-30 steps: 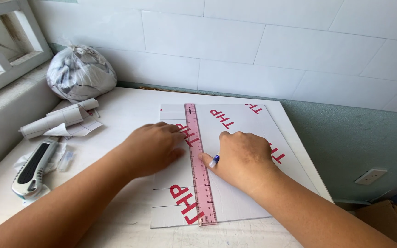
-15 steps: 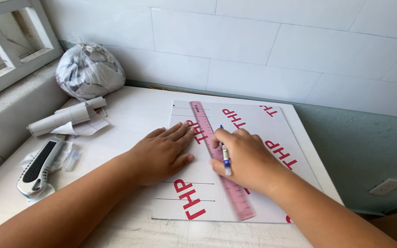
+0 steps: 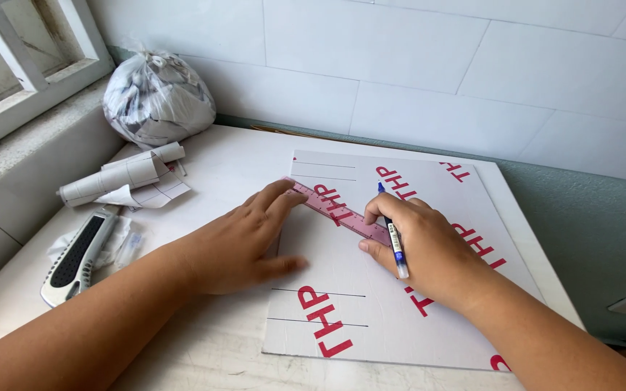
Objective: Using a ruler and a pen to measure and mark lines on a white board for layout purposes.
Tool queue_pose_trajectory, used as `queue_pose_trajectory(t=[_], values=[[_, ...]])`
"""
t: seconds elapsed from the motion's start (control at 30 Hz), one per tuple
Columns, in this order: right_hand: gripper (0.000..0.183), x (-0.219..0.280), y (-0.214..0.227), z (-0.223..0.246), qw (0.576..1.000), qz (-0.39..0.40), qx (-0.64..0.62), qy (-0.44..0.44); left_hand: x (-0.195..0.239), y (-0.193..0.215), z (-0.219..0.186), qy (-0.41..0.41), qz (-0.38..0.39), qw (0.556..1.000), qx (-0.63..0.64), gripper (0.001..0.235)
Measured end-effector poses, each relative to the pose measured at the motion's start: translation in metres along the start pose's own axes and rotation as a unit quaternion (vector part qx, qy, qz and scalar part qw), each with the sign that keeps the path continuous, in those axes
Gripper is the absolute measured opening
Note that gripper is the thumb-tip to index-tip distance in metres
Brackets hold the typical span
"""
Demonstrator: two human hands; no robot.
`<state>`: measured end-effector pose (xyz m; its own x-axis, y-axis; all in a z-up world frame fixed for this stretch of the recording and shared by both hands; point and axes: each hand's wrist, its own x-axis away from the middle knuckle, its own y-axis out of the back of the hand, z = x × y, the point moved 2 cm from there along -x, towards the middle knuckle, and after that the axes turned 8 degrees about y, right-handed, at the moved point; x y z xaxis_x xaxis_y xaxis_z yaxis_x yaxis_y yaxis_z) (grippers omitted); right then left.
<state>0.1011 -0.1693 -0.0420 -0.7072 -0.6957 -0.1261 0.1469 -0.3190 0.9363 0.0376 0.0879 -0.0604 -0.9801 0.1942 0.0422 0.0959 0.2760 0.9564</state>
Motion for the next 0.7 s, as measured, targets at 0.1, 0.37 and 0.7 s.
queue_pose_trajectory(t=[0.1, 0.37, 0.7], values=[[0.018, -0.006, -0.019, -0.018, 0.995, -0.071, -0.046, 0.043, -0.005, -0.018, 0.020, -0.068, -0.058, 0.995, -0.042, 0.134], [0.015, 0.008, -0.024, -0.007, 0.958, -0.153, -0.047, 0.238, 0.010, -0.043, 0.019, -0.064, -0.106, 0.988, -0.089, 0.130], [0.015, 0.062, -0.011, 0.019, 0.957, -0.133, 0.015, 0.257, 0.051, -0.046, 0.006, -0.136, -0.154, 0.973, -0.103, 0.132]])
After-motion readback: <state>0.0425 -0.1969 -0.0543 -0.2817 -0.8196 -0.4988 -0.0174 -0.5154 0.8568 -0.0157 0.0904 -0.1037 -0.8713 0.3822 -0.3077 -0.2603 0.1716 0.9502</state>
